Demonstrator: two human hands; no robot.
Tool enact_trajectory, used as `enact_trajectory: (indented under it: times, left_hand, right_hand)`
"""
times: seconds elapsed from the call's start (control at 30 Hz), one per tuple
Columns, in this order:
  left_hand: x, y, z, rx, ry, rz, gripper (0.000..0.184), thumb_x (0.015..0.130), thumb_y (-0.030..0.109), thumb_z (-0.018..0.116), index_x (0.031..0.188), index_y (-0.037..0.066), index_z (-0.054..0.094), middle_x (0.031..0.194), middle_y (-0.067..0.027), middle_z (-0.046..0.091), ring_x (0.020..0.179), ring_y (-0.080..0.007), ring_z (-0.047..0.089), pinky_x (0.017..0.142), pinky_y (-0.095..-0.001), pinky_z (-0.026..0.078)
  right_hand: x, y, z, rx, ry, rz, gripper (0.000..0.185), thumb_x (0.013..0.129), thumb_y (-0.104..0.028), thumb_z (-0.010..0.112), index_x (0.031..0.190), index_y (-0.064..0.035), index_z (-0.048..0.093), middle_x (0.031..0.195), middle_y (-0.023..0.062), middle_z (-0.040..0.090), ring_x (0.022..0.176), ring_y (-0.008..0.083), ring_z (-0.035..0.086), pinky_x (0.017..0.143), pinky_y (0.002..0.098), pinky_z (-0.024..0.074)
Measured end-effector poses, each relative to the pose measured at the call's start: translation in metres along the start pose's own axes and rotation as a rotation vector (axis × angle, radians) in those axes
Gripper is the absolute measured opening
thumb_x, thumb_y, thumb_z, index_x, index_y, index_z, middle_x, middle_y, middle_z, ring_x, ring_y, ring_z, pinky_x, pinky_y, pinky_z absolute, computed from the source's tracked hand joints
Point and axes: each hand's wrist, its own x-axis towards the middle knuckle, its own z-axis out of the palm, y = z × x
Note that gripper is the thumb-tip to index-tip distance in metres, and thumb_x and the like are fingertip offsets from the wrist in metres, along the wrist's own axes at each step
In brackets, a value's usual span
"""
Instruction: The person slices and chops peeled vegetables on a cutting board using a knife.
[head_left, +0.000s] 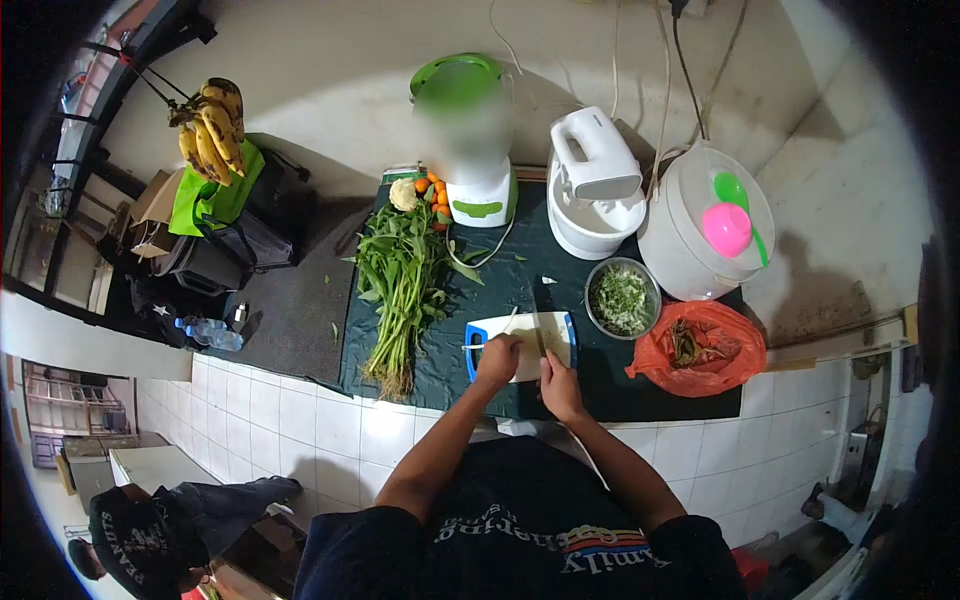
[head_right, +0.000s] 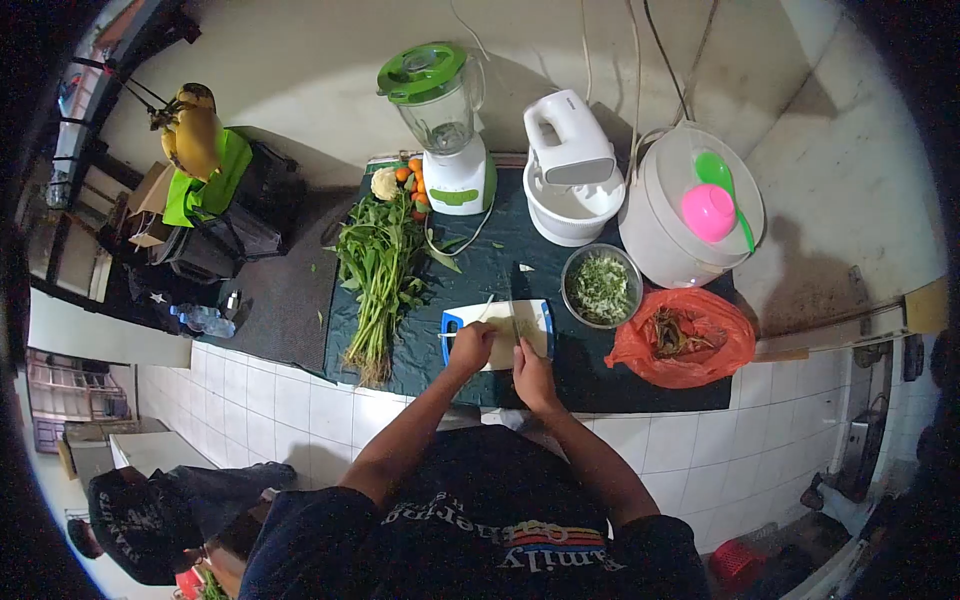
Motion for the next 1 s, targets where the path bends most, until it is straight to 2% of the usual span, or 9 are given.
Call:
enact_trajectory:
  times: [0.07,0.2,0.37,0.47,0.53,0.57,0.67,0.8,1.0]
  left_hand:
    - [-0.003,-0.011,0.001,-0.030,-0.043,-0.015,0.020,0.091,0.007,0.060,0.103,0.000,0.074,0.097,-0.0243,0.072,0.091,-0.0402,0.071,0.081,-0.0456,0.056]
    - [-0.006,-0.001,-0.010,-0.135,-0.043,-0.056,0.022,0.093,0.004,0.058,0.109,0.000,0.073,0.098,-0.0211,0.074,0.090,-0.0349,0.073,0.082,-0.0412,0.057]
    - [-0.007,0.030,-0.025,-0.246,-0.020,-0.149,0.019,0.096,0.005,0.059,0.109,-0.002,0.072,0.100,-0.0172,0.074,0.086,-0.0301,0.073,0.077,-0.0349,0.058]
    - [-0.010,0.050,-0.036,0.008,0.050,-0.014,0.023,0.093,0.002,0.058,0.112,0.001,0.071,0.105,-0.0151,0.072,0.096,-0.0309,0.070,0.082,-0.0389,0.057]
    - [-0.011,0.059,-0.040,0.334,-0.057,0.344,0.034,0.087,0.002,0.058,0.119,0.005,0.069,0.116,-0.0126,0.068,0.110,-0.0318,0.064,0.094,-0.0452,0.052]
    - [-0.015,0.062,-0.043,0.383,-0.199,0.353,0.044,0.082,0.004,0.059,0.125,0.009,0.066,0.127,-0.0099,0.065,0.126,-0.0323,0.056,0.109,-0.0489,0.043]
    - [-0.022,0.043,-0.026,0.490,-0.240,0.517,0.045,0.083,0.008,0.059,0.128,0.010,0.066,0.131,-0.0083,0.064,0.132,-0.0309,0.053,0.116,-0.0476,0.037]
    - [-0.020,0.051,-0.027,0.570,-0.391,0.466,0.048,0.085,0.009,0.059,0.133,0.010,0.063,0.143,-0.0089,0.059,0.139,-0.0256,0.049,0.121,-0.0469,0.032]
    - [-0.008,0.055,-0.011,0.345,-0.438,0.370,0.053,0.087,0.008,0.056,0.141,0.008,0.057,0.147,-0.0140,0.056,0.134,-0.0303,0.054,0.118,-0.0502,0.036]
  right_hand:
    - [0.004,-0.009,-0.016,0.136,-0.162,0.255,0.038,0.105,-0.022,0.050,0.132,0.0025,0.060,0.081,0.0262,0.071,0.072,0.0425,0.071,0.064,0.0514,0.0559]
    - [0.005,-0.012,-0.024,0.114,-0.174,0.211,0.039,0.105,-0.024,0.050,0.133,0.0010,0.061,0.082,0.0258,0.071,0.074,0.0419,0.071,0.065,0.0506,0.0567]
    - [-0.003,-0.018,-0.027,-0.227,-0.077,0.000,0.044,0.099,-0.032,0.057,0.133,-0.0030,0.062,0.085,0.0235,0.072,0.078,0.0413,0.072,0.068,0.0521,0.0566]
    - [-0.008,-0.016,-0.024,-0.222,-0.069,0.013,0.045,0.097,-0.032,0.060,0.132,-0.0037,0.060,0.087,0.0227,0.073,0.079,0.0419,0.071,0.069,0.0534,0.0560]
    - [-0.010,-0.017,-0.024,-0.246,-0.077,0.012,0.046,0.097,-0.032,0.062,0.133,-0.0040,0.056,0.085,0.0226,0.072,0.078,0.0421,0.071,0.069,0.0533,0.0560]
    - [-0.012,-0.017,-0.024,-0.274,-0.086,0.012,0.048,0.096,-0.031,0.064,0.134,-0.0042,0.052,0.083,0.0225,0.072,0.078,0.0424,0.071,0.068,0.0533,0.0560]
    - [-0.013,-0.024,-0.029,-0.239,-0.097,0.028,0.051,0.094,-0.028,0.067,0.134,-0.0058,0.043,0.080,0.0225,0.071,0.078,0.0426,0.071,0.067,0.0522,0.0562]
    - [-0.017,-0.018,-0.029,-0.242,-0.103,0.044,0.054,0.093,-0.027,0.070,0.133,-0.0064,0.040,0.080,0.0217,0.071,0.076,0.0424,0.072,0.064,0.0509,0.0561]
    - [-0.025,-0.013,-0.032,-0.235,-0.085,-0.057,0.049,0.094,-0.027,0.070,0.127,-0.0053,0.041,0.080,0.0200,0.071,0.071,0.0414,0.071,0.059,0.0494,0.0558]
